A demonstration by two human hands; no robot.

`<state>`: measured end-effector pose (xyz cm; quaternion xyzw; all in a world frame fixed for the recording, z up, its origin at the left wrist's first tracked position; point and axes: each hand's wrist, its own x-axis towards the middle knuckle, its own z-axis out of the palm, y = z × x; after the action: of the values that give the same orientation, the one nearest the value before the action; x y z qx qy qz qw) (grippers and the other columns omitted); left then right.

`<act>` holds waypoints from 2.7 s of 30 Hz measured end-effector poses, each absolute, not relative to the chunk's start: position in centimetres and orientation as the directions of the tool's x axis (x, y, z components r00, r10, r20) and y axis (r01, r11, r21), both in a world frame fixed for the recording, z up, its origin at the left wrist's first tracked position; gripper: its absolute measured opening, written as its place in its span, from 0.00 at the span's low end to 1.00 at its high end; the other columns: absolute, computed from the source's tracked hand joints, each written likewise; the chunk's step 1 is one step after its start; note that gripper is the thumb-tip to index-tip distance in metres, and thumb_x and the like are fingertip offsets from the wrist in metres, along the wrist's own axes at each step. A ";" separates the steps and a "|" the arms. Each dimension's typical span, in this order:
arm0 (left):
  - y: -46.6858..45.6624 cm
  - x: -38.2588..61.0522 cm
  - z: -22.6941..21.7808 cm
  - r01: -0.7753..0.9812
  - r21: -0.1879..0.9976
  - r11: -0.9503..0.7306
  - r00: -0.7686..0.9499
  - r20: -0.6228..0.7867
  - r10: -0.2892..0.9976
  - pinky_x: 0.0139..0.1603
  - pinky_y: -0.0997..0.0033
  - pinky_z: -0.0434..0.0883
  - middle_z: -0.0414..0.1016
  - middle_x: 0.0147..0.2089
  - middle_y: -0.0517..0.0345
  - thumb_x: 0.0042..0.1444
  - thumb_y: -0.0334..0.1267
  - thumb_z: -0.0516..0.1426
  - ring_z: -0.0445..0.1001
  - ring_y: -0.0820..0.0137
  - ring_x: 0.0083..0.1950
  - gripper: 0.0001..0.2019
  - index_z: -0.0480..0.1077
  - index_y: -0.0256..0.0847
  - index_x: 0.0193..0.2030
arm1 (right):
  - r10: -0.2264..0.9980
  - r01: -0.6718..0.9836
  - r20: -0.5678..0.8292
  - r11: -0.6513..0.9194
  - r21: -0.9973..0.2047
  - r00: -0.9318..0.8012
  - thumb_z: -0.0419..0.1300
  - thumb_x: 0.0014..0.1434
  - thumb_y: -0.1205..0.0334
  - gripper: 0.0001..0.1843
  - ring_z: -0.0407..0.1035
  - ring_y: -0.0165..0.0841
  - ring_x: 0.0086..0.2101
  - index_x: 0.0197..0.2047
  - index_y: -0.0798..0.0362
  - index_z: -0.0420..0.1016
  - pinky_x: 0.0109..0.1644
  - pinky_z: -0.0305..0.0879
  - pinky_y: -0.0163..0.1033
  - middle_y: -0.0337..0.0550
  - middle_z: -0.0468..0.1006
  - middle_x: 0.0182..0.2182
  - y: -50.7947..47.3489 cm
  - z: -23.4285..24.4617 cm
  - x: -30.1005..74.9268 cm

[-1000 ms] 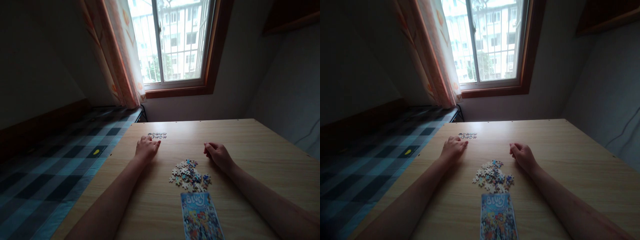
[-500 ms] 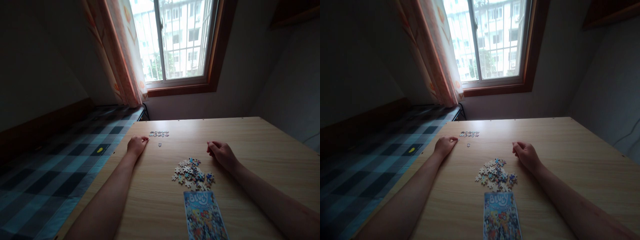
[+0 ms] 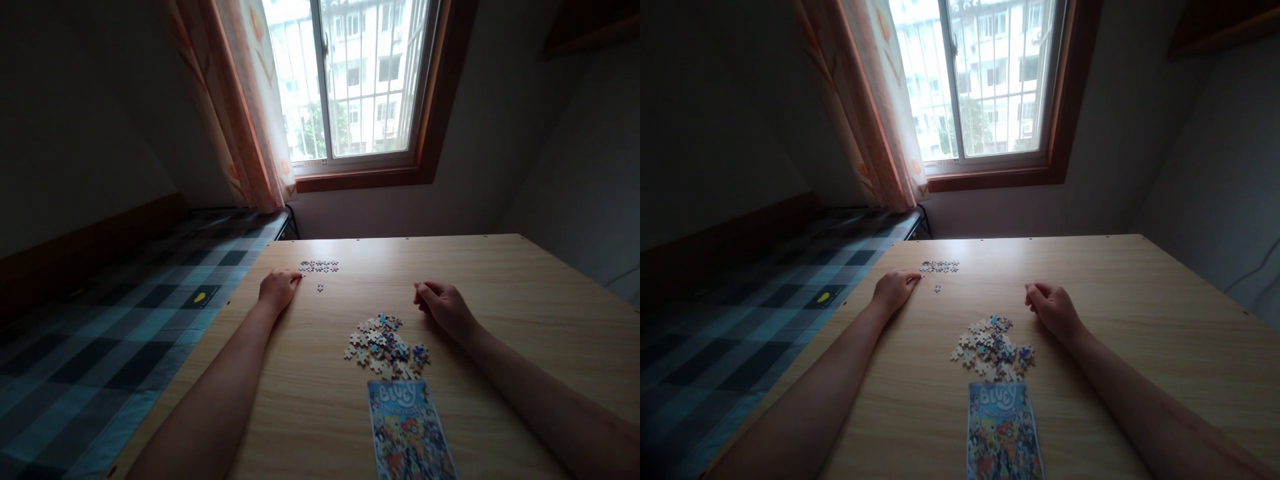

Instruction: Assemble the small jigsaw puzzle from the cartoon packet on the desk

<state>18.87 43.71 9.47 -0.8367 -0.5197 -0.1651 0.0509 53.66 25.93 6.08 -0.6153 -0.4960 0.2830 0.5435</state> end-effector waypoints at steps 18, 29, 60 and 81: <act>43.8 18.9 9.2 0.897 0.111 -0.429 0.369 0.348 0.862 0.58 0.69 0.69 0.81 0.51 0.62 0.63 0.39 0.54 0.75 0.66 0.54 0.13 0.81 0.49 0.46 | 0.925 0.338 0.205 0.090 -0.937 0.321 0.57 0.59 0.36 0.29 0.66 0.30 0.23 0.24 0.55 0.72 0.26 0.60 0.33 0.43 0.73 0.22 26.0 5.8 53.9; 43.8 19.1 9.1 0.901 0.124 -0.415 0.343 0.380 0.859 0.54 0.67 0.71 0.82 0.49 0.59 0.62 0.39 0.55 0.76 0.63 0.51 0.13 0.82 0.48 0.45 | 0.925 0.332 0.201 0.089 -0.939 0.321 0.57 0.59 0.36 0.29 0.65 0.30 0.23 0.24 0.54 0.72 0.26 0.60 0.34 0.42 0.72 0.21 25.9 6.0 53.9; 35.1 24.0 14.6 0.864 -0.126 -0.488 0.468 -0.156 0.870 0.49 0.65 0.72 0.79 0.52 0.48 0.60 0.36 0.52 0.77 0.59 0.51 0.16 0.74 0.42 0.53 | 0.933 0.369 0.220 0.106 -0.923 0.284 0.56 0.60 0.37 0.29 0.66 0.30 0.23 0.23 0.55 0.72 0.28 0.60 0.34 0.42 0.73 0.21 26.0 6.3 53.8; 38.1 23.6 11.4 0.942 -0.139 -0.304 0.302 -0.035 0.953 0.47 0.61 0.72 0.76 0.57 0.43 0.68 0.45 0.43 0.77 0.56 0.53 0.25 0.63 0.40 0.67 | 0.943 0.396 0.211 0.096 -0.913 0.257 0.55 0.61 0.38 0.28 0.67 0.31 0.24 0.24 0.54 0.73 0.29 0.61 0.35 0.42 0.74 0.22 26.1 6.2 53.8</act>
<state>23.64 38.09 11.39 -0.8056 -0.5880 0.0551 0.0459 53.75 26.06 6.15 -0.6144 -0.5449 0.2728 0.5012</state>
